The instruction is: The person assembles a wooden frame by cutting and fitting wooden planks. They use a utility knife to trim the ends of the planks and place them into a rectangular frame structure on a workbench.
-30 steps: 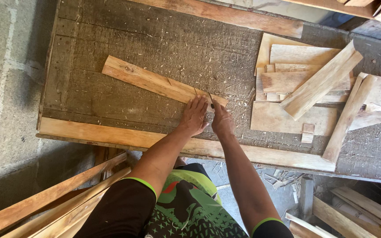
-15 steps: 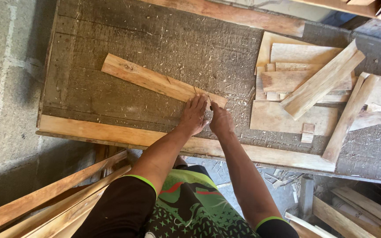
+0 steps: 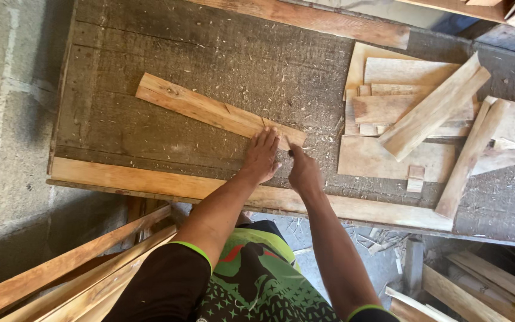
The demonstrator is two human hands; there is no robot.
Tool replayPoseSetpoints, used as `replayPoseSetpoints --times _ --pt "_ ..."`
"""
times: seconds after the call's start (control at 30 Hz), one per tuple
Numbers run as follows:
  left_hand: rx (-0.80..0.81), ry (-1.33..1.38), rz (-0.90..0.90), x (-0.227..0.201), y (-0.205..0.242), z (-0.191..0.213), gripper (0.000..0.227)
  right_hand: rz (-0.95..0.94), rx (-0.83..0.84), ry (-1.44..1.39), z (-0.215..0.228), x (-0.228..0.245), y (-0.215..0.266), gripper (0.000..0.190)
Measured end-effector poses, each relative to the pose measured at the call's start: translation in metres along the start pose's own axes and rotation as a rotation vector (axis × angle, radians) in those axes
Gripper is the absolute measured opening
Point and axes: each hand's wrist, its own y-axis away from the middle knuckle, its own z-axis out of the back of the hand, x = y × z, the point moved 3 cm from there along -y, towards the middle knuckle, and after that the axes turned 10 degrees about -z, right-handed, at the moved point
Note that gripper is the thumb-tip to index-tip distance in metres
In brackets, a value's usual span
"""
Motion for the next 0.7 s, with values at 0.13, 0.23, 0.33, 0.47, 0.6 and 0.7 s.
replayPoseSetpoints --times 0.13,0.23,0.33,0.47,0.6,0.7 --pt "-0.057 0.025 -0.013 -0.002 0.007 0.001 0.091 0.071 -0.093 -0.078 0.002 0.009 -0.001 0.045" --pt "-0.065 0.033 -0.014 -0.002 0.008 0.003 0.09 0.038 -0.069 -0.068 -0.003 0.02 -0.02 0.052" --pt "-0.048 0.041 -0.014 -0.001 0.008 0.006 0.09 0.004 -0.032 -0.035 -0.01 0.021 -0.03 0.056" --pt "-0.037 0.047 -0.01 -0.001 0.007 0.008 0.091 -0.023 -0.022 -0.028 -0.017 0.017 -0.035 0.055" --pt "0.015 0.016 0.001 -0.001 0.006 0.004 0.088 0.018 -0.049 -0.047 -0.022 0.014 -0.036 0.052" --pt "0.01 0.055 0.007 -0.001 0.003 0.003 0.09 0.0 -0.055 0.019 -0.022 0.015 -0.036 0.057"
